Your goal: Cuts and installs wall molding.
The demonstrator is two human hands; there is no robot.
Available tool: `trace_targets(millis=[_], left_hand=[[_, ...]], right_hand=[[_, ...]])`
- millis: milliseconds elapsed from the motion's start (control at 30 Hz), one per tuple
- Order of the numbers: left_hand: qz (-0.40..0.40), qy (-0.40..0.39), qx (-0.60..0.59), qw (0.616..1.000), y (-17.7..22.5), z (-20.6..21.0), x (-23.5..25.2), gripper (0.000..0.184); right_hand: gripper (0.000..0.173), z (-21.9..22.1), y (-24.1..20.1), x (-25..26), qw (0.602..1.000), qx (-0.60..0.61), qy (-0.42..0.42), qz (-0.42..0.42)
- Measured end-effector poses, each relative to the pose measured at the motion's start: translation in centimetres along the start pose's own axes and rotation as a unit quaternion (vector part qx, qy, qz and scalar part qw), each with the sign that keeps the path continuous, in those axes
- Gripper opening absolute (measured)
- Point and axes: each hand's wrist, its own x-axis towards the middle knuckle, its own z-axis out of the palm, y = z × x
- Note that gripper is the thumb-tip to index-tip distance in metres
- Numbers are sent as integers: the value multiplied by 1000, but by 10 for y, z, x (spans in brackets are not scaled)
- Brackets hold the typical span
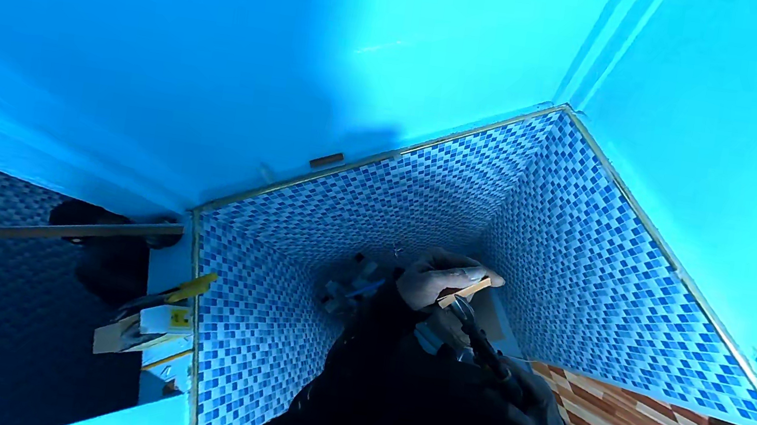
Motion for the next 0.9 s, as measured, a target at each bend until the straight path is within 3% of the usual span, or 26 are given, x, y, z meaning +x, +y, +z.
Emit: trace_targets(millis=[167,600,900], left_hand=[[-5,12,17,1000,6,8,-1,27],[1,22,-5,1000,6,11,-4,28],[-10,45,-18,999,7,15,-5,29]], right_hand=[[20,-3,2,3,998,-37,21,-39],[27,-4,-2,5,998,-56,5,-41],[30,2,-3,1,989,-128,59,-49]])
